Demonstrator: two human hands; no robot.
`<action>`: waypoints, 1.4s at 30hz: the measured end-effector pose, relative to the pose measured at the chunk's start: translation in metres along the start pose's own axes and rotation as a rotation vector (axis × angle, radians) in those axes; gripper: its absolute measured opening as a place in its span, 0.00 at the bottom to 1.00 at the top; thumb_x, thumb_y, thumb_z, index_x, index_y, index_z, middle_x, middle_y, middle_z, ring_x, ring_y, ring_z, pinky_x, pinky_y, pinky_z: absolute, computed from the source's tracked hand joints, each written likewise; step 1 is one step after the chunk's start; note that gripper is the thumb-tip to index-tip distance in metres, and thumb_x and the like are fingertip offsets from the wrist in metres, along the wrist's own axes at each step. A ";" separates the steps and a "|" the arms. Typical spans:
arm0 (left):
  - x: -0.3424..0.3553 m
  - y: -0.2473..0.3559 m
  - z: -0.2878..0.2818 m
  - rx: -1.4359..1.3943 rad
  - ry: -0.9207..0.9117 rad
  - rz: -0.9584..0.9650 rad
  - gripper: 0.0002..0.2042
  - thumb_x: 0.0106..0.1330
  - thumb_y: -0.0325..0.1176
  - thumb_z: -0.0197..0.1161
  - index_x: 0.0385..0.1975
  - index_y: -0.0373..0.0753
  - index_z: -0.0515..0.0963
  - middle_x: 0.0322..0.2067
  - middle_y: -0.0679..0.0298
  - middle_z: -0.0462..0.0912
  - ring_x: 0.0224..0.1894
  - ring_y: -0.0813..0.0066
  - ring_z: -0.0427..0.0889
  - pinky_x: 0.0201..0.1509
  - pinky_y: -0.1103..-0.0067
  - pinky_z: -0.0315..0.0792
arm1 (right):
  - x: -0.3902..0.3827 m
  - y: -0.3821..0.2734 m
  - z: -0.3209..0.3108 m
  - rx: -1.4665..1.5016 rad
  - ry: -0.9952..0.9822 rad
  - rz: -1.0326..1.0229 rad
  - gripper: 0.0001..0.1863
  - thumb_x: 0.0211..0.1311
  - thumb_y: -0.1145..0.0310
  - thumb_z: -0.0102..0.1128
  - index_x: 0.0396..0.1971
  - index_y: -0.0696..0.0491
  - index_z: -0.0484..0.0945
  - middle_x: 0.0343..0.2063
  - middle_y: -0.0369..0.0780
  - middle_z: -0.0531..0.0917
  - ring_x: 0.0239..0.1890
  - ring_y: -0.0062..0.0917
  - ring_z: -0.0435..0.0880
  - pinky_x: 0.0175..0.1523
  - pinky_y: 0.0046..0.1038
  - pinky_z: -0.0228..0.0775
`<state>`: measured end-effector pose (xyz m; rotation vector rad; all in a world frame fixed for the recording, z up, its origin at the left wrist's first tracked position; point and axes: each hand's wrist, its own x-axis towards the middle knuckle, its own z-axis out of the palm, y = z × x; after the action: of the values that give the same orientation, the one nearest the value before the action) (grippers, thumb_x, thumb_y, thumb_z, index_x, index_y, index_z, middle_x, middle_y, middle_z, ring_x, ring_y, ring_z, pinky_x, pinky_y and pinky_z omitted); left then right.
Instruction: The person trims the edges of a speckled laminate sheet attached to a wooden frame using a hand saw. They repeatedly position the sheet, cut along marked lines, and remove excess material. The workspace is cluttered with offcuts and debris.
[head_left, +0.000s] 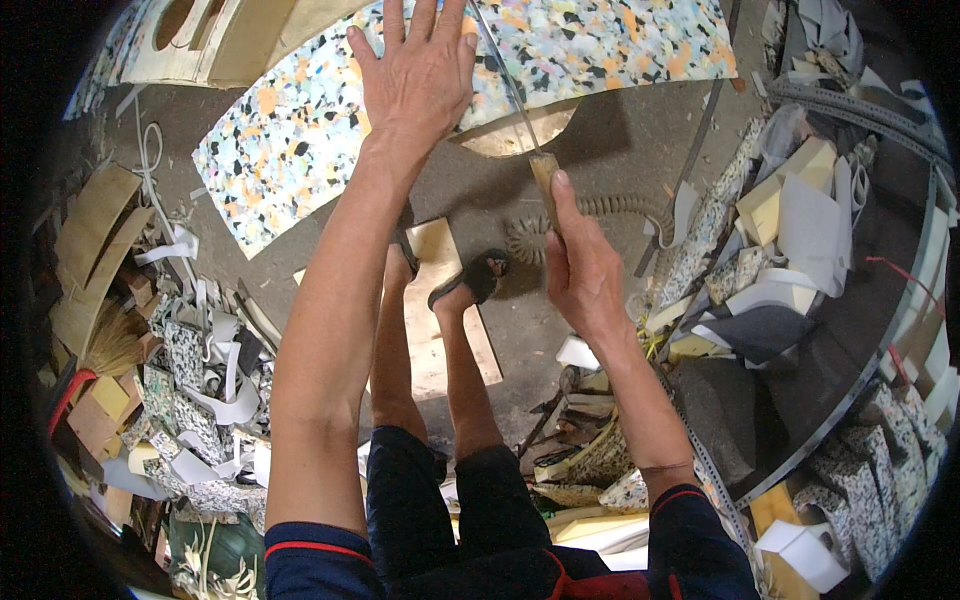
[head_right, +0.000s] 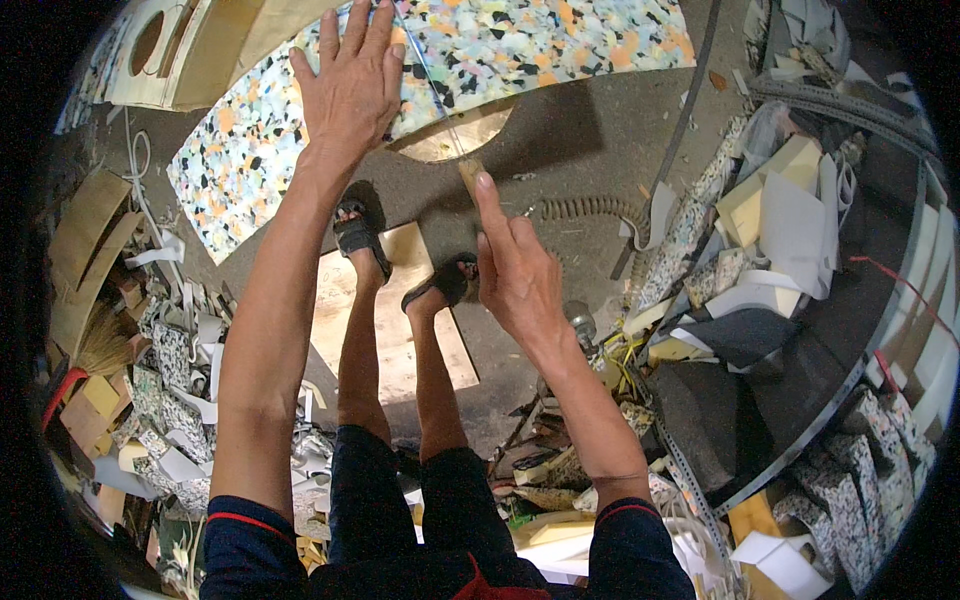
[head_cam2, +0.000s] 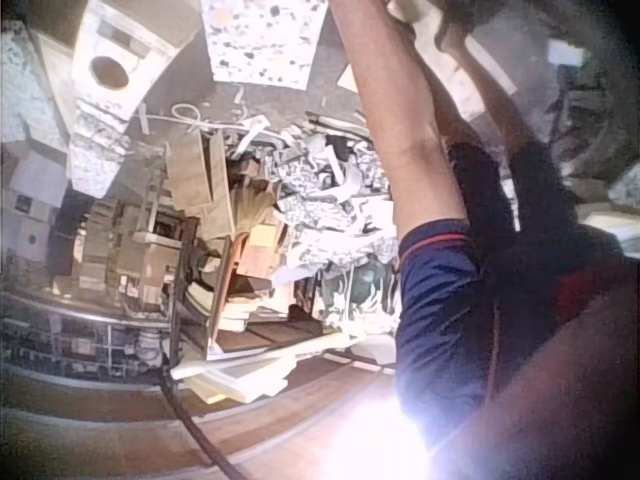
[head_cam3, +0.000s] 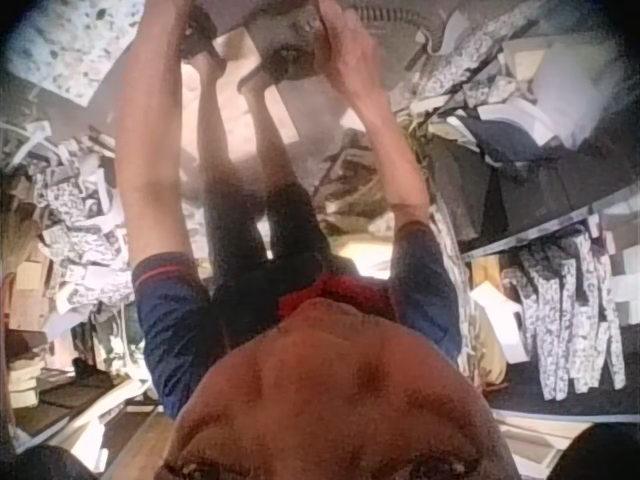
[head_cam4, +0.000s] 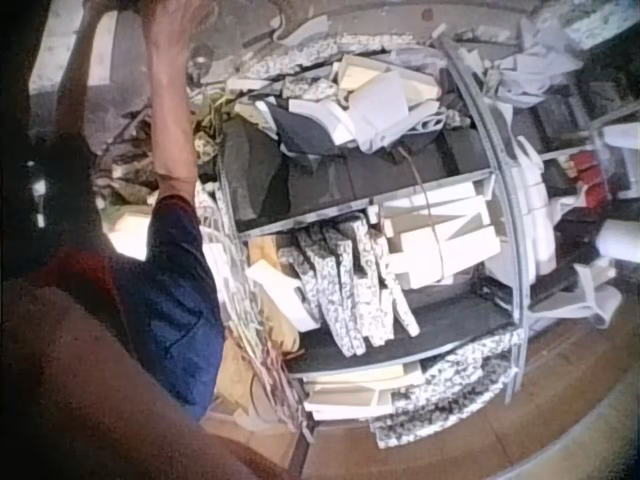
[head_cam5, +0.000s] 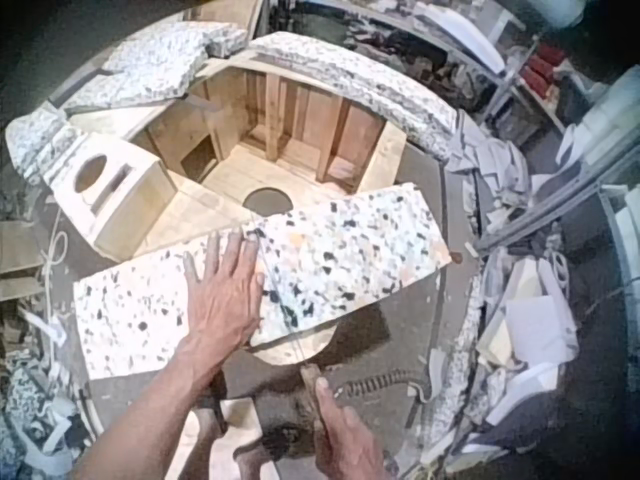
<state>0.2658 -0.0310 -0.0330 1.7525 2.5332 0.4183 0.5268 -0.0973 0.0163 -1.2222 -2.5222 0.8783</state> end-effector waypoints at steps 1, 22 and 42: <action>0.000 0.000 0.000 0.009 -0.007 -0.002 0.27 0.75 0.44 0.48 0.71 0.40 0.64 0.74 0.54 0.58 0.76 0.46 0.53 0.74 0.41 0.46 | -0.001 0.000 0.000 -0.006 -0.002 0.001 0.41 0.68 0.76 0.56 0.78 0.40 0.51 0.26 0.42 0.71 0.21 0.37 0.75 0.27 0.41 0.73; 0.000 0.004 -0.006 0.026 -0.053 -0.026 0.26 0.75 0.44 0.49 0.71 0.42 0.65 0.74 0.55 0.58 0.77 0.47 0.51 0.74 0.42 0.46 | 0.000 -0.009 -0.009 -0.056 -0.044 0.043 0.41 0.68 0.74 0.57 0.78 0.39 0.51 0.27 0.44 0.73 0.22 0.41 0.78 0.27 0.43 0.74; 0.003 0.005 -0.005 -0.014 -0.006 -0.006 0.26 0.75 0.43 0.49 0.70 0.42 0.65 0.73 0.53 0.60 0.76 0.46 0.53 0.74 0.42 0.48 | 0.007 -0.007 -0.010 -0.057 -0.005 0.011 0.41 0.67 0.76 0.56 0.77 0.37 0.53 0.25 0.44 0.73 0.21 0.41 0.77 0.25 0.43 0.72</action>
<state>0.2685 -0.0275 -0.0266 1.7379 2.5248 0.4277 0.5223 -0.0914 0.0276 -1.2537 -2.5633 0.8178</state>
